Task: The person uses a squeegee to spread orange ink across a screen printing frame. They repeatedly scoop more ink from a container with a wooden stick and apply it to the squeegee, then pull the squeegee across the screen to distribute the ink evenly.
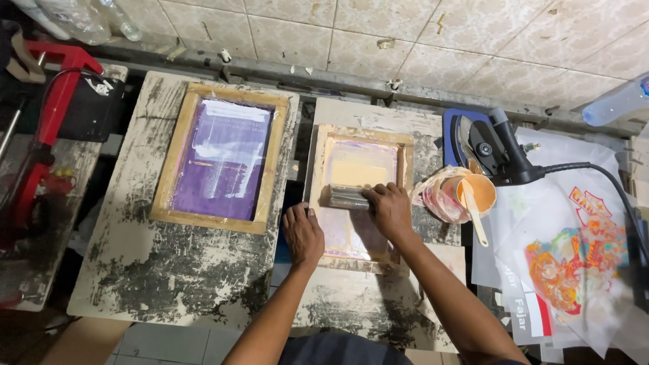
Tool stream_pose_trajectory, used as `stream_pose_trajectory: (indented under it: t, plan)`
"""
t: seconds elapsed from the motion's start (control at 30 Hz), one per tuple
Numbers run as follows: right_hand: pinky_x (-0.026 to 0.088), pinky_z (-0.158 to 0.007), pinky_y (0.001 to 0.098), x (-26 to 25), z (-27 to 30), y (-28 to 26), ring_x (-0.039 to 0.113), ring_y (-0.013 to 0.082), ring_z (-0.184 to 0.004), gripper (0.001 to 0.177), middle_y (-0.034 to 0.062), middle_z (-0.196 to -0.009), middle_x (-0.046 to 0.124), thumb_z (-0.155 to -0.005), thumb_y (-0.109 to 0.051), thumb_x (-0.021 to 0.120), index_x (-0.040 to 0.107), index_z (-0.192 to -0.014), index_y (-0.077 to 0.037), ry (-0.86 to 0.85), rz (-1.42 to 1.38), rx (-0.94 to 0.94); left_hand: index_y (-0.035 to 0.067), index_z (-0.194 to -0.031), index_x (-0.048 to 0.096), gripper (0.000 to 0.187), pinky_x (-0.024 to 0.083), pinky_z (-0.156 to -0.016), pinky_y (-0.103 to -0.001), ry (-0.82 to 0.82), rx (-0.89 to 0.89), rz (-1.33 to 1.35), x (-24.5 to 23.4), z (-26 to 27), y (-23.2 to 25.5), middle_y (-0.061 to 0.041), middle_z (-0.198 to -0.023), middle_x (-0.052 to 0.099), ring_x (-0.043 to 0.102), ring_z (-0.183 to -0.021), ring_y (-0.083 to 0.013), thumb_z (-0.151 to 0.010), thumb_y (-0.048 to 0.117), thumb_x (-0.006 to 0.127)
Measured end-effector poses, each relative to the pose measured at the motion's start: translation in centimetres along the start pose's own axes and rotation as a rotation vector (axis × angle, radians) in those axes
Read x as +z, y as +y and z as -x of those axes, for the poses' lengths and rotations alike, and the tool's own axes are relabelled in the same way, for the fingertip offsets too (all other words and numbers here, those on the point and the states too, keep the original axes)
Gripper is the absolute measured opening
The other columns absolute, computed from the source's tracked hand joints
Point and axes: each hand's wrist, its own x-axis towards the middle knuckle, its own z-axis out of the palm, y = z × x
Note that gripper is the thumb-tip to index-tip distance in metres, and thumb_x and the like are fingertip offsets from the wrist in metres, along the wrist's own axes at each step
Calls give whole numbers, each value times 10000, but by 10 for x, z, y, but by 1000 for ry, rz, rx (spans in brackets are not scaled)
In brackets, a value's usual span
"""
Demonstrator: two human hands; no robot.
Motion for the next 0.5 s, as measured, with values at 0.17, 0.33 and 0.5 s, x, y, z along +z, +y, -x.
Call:
stream_pose_trajectory:
  t: [0.17, 0.33, 0.5]
  plan:
    - [560, -679, 432, 13, -50, 40, 695, 293, -782, 185, 10, -786, 709, -687, -210, 802, 769, -864, -250, -91, -13, 25, 73, -1274, 526, 334, 459, -949, -531, 4, 30, -16, 3, -2, 0, -183, -1133, 538, 551, -1092, -388, -1126, 268, 299]
    - [574, -676, 446, 16, -105, 50, 704, 297, -748, 130, 6, -743, 702, -672, -262, 805, 743, -786, -247, -102, 34, 10, 73, -1271, 532, 329, 451, -961, -520, 3, 28, -9, 1, 0, 1, -183, -1132, 540, 552, -1097, -388, -1122, 253, 302]
    - [592, -702, 426, 48, -85, 63, 712, 277, -737, 98, 9, -724, 704, -678, -230, 804, 761, -766, -224, -172, 74, -13, 80, -1280, 529, 318, 451, -971, -527, 5, 16, -13, 3, 2, -1, -185, -1154, 543, 550, -1126, -395, -1116, 254, 319]
